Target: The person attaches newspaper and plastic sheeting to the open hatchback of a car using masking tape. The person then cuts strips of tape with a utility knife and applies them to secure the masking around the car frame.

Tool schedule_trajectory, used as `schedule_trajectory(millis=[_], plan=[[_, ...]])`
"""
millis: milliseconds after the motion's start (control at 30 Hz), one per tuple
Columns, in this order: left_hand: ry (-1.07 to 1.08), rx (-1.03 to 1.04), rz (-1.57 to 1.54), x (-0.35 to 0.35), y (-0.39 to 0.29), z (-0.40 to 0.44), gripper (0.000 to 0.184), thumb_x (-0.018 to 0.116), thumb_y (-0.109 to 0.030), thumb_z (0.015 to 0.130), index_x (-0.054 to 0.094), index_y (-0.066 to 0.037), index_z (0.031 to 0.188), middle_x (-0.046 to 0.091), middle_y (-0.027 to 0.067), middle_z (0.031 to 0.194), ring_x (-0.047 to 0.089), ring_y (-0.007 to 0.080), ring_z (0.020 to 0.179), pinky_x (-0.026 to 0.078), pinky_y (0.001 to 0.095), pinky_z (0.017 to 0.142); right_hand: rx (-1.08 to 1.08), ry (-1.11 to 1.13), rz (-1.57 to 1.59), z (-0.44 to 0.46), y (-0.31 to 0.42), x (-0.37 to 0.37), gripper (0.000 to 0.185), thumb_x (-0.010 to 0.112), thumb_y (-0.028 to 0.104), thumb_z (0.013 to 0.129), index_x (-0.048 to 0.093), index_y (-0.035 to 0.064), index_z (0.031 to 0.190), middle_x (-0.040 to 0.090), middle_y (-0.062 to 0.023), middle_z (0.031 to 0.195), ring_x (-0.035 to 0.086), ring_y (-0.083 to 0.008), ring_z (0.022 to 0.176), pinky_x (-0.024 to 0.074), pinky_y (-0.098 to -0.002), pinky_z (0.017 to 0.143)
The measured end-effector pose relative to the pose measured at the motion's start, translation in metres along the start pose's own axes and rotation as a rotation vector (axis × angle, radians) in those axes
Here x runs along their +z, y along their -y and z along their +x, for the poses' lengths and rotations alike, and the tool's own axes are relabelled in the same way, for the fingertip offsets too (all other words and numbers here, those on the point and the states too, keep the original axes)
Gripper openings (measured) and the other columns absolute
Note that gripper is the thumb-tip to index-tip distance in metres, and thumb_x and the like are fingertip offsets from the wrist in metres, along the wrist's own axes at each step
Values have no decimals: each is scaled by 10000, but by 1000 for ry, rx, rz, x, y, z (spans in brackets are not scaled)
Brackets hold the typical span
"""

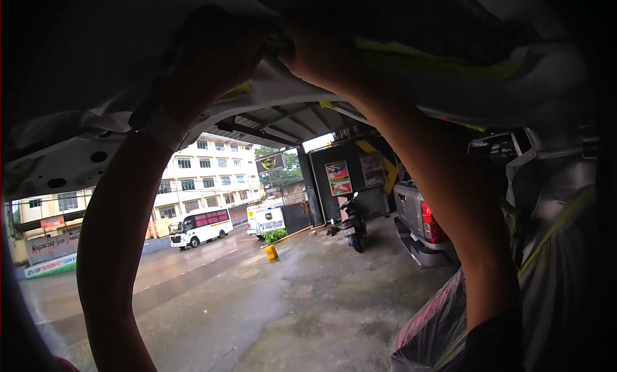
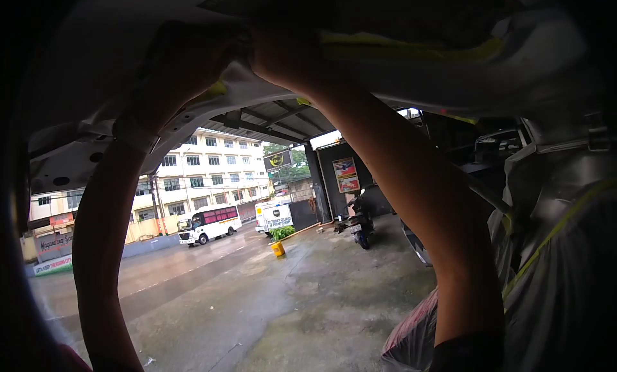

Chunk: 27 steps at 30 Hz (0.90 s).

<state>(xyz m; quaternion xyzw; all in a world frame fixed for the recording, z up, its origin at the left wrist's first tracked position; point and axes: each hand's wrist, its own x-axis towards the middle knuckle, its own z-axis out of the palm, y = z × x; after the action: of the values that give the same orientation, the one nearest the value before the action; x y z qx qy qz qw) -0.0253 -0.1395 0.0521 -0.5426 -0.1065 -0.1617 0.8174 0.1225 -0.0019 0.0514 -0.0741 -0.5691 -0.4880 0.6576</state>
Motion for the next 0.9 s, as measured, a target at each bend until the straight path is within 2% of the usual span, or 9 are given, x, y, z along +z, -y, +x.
schedule_trajectory(millis=[67,100,167,400,467,500,600,667,900], plan=[[198,-118,-26,-13,-4,4,187,725,-296,946,739,-183,1095,765,25,963,749,208,818,594,359,758,-41,-208,135,-2,9,8,151,738,226,867,757,83,909,725,-119,816,715,-291,785,564,-432,744],[197,-119,-24,-8,0,2,187,725,-296,946,739,-183,1095,765,25,963,749,208,818,594,359,758,-33,-244,151,-4,10,11,146,724,223,872,754,84,905,725,-126,815,714,-302,780,562,-442,736],[7,-34,105,6,9,1,171,726,-299,941,754,-197,1076,769,14,1002,753,203,850,601,348,779,25,-242,139,-6,10,13,141,696,217,883,748,87,895,723,-140,813,711,-325,768,559,-460,719],[85,-170,-137,12,9,0,190,708,-299,950,749,-205,1109,762,7,1050,751,214,897,600,361,794,149,-182,117,-8,9,12,165,610,199,917,729,96,867,719,-183,806,705,-392,733,550,-516,670],[341,-330,-70,5,1,8,155,615,-82,891,734,-86,990,750,138,981,720,340,818,546,483,753,182,-103,139,-5,9,10,168,607,202,918,722,94,862,713,-190,790,703,-397,724,547,-520,671],[343,-330,-67,1,-3,7,155,615,-82,891,734,-86,990,750,138,981,720,340,818,546,483,753,182,-105,142,-5,8,10,168,607,202,918,722,94,862,713,-190,790,703,-397,724,547,-520,671],[279,-276,-8,-3,-6,8,124,616,-81,909,716,-61,977,746,156,930,719,360,780,564,484,753,170,-81,139,-4,6,1,160,619,208,908,719,91,867,710,-196,789,702,-399,725,545,-524,668],[89,-95,71,11,7,1,190,692,-302,962,745,-193,1108,760,12,1061,748,213,916,597,352,797,162,-29,124,-6,5,-7,159,608,184,902,731,85,888,722,-199,828,712,-395,757,556,-521,696],[1,-150,22,23,14,-6,204,654,-311,987,743,-157,1088,755,37,1078,734,242,951,573,395,883,-41,-185,25,-1,-10,4,124,719,189,869,764,86,921,720,-126,800,713,-297,763,569,-441,737]])
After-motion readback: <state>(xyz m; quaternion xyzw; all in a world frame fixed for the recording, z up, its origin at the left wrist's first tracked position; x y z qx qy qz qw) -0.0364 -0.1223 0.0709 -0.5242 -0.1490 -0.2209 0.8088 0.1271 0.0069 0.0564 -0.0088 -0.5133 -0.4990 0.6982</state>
